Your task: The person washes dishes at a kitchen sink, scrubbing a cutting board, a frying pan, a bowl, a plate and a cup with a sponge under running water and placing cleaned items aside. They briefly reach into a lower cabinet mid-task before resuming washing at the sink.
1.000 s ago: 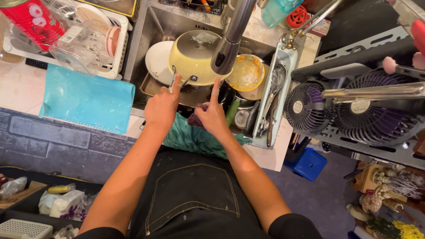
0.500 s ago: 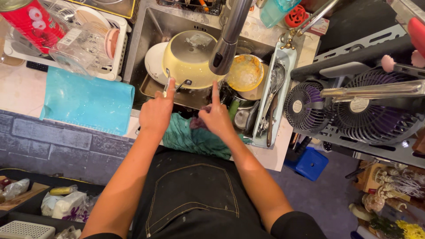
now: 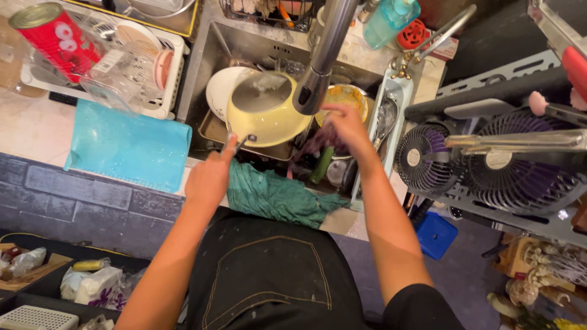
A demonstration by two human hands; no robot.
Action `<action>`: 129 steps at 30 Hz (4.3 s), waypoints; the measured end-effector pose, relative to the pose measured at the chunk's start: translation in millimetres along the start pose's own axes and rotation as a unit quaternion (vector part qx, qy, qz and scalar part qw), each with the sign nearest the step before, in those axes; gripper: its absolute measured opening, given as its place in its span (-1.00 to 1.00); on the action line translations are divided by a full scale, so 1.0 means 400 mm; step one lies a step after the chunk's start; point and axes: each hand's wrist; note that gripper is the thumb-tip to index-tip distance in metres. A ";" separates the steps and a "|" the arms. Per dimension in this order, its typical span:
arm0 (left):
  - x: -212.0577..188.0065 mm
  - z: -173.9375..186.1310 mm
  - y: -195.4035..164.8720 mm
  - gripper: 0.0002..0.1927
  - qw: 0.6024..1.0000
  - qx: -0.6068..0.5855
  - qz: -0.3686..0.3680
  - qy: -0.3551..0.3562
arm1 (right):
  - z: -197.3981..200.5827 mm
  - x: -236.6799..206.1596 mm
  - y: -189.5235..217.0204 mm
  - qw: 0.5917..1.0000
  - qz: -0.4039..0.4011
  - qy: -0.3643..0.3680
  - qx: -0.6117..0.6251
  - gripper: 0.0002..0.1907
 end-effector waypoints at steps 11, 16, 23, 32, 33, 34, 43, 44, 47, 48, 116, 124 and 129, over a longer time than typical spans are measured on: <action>-0.110 -0.009 -0.007 -0.42 0.927 -0.367 0.077 -0.005 | 0.047 0.267 0.175 0.905 -0.125 0.082 0.397 -0.74; -0.126 0.055 0.015 -0.25 0.973 -0.220 0.040 -0.066 | 0.056 0.241 0.191 0.877 -0.084 0.074 0.467 -0.71; -0.131 0.112 0.040 -0.30 0.989 -0.111 0.044 -0.091 | 0.040 0.174 0.186 0.913 -0.016 0.015 0.408 -0.68; -0.112 0.037 0.113 -0.45 0.839 -0.543 -0.029 -0.005 | -0.141 -0.048 0.174 0.889 -0.080 0.050 0.448 -0.65; -0.109 0.030 0.117 -0.46 0.791 -0.605 0.043 0.081 | -0.173 -0.056 0.173 0.897 -0.090 0.057 0.428 -0.71; -0.106 0.023 0.120 -0.47 0.728 -0.655 0.112 0.169 | -0.202 -0.061 0.170 0.905 -0.100 0.061 0.408 -0.76; -0.114 -0.048 0.151 -0.53 0.678 -0.652 -0.003 0.339 | -0.469 -0.012 0.091 0.935 0.263 -0.129 -0.203 -0.76; -0.114 -0.052 0.156 -0.53 0.695 -0.633 -0.016 0.341 | -0.512 -0.034 0.081 0.908 0.273 -0.193 -0.251 -0.74; -0.102 -0.043 0.185 -0.54 0.726 -0.601 -0.050 0.329 | -0.598 -0.106 0.063 0.967 0.136 -0.099 -0.190 -0.73; -0.103 -0.033 0.202 -0.54 0.724 -0.608 -0.048 0.322 | -0.597 -0.123 0.065 0.959 0.135 -0.018 -0.247 -0.77; -0.034 0.113 0.340 -0.36 0.694 -0.546 -0.086 0.461 | -0.397 -0.113 0.171 0.773 0.266 0.078 -0.571 -0.80; -0.025 0.146 0.368 -0.37 0.739 -0.494 -0.070 0.453 | -0.430 -0.094 0.120 0.636 0.390 0.072 -0.662 -0.74; -0.014 0.079 0.331 -0.40 0.679 -0.598 -0.043 0.424 | -0.635 -0.153 0.056 0.903 0.204 -0.055 -0.374 -0.72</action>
Point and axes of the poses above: each hand's wrist, its own x-axis towards the middle knuckle, its own z-axis out of the back of the hand, y = z × x, and after that the axes turned 3 degrees about y, right-handed
